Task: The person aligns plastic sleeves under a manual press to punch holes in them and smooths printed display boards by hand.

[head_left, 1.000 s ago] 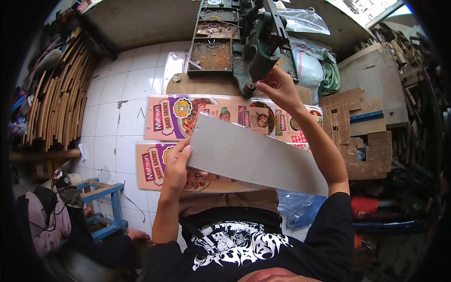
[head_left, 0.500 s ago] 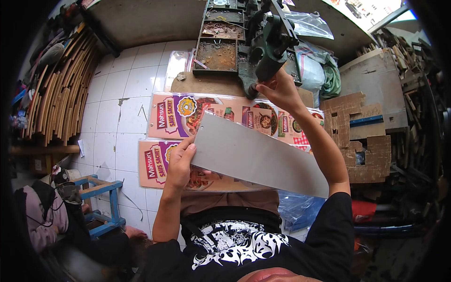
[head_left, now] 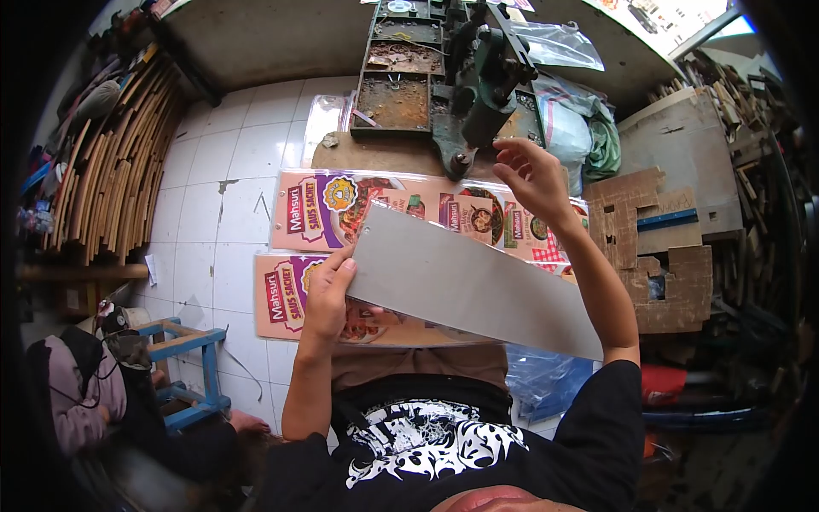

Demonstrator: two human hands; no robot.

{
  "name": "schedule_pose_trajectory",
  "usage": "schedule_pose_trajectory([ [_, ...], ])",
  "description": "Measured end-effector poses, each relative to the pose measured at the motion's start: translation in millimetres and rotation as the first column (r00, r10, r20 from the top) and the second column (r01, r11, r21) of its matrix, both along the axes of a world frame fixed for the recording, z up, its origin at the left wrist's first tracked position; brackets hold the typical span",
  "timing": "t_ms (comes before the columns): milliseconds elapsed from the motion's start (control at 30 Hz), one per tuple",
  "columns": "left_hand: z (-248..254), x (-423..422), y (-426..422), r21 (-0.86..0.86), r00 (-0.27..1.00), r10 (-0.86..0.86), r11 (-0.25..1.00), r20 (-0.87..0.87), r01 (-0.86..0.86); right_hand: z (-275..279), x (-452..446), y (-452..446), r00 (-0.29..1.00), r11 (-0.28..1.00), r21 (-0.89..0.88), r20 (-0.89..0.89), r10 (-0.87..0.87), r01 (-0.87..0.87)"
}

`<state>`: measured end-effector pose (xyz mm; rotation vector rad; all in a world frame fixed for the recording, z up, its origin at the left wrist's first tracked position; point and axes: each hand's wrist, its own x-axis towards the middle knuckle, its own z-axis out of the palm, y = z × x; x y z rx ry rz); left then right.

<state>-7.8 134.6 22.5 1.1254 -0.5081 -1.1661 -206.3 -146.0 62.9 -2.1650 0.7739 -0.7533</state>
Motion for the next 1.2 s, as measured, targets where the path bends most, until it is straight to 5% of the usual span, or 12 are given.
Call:
schedule_pose_trajectory([
  [267,-5.5,2.2,-1.1,-0.001,1.0,-0.012,1.0,-0.014,0.012,-17.7,8.0,-15.4,0.998,0.998,-0.017,-0.02,0.056,-0.056],
  [567,-5.0,2.9,-0.9,0.014,1.0,-0.007,1.0,-0.008,0.007,-32.8,32.3,-17.3,0.979,0.846,0.496,0.151,0.139,-0.196],
  [1000,2.4,-1.1,-2.9,0.016,0.999,0.031,0.999,-0.013,-0.031,-42.2,32.8,-20.2,0.979,0.851,0.498,0.183,0.087,-0.168],
  [1200,-6.4,4.1,-0.7,0.0,1.0,-0.016,1.0,-0.02,0.016,-24.2,16.4,-4.2,0.985,0.932,0.351,0.169,0.028,-0.086],
])
